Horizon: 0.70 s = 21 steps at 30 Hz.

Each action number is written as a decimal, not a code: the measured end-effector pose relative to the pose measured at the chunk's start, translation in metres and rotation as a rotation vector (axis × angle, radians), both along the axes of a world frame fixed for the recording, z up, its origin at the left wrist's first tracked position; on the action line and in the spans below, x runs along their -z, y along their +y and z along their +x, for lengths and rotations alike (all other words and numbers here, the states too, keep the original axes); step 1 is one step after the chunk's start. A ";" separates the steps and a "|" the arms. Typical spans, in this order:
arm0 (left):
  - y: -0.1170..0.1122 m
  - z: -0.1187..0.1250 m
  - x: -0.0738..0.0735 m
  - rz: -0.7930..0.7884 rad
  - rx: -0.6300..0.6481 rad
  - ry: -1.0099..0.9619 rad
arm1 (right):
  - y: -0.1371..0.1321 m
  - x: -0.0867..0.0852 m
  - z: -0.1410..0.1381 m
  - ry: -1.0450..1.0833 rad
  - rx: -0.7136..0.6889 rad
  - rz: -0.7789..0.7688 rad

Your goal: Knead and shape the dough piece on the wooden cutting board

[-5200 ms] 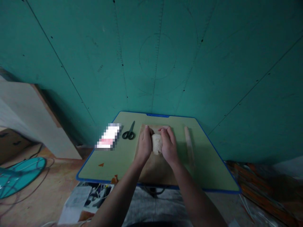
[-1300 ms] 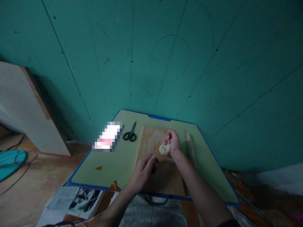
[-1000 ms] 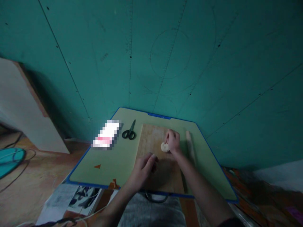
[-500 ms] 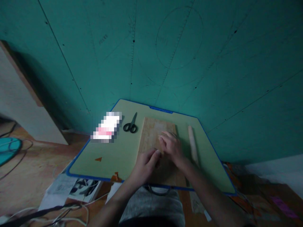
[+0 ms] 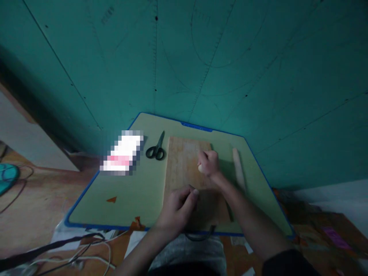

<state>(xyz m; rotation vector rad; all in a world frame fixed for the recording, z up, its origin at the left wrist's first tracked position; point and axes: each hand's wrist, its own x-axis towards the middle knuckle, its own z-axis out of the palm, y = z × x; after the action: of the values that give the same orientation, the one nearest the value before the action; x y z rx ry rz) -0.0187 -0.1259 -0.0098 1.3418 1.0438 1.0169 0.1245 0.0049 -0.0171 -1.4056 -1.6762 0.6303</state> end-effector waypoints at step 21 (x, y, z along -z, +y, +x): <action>0.035 -0.004 0.008 0.589 0.014 1.069 | -0.019 0.016 0.035 0.217 0.006 0.105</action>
<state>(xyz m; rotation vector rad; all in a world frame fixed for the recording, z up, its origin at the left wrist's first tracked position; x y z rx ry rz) -0.0229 -0.0910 -0.0176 2.5034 1.5418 0.5569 0.1594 -0.0144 -0.0330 -1.2218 -1.5102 0.6572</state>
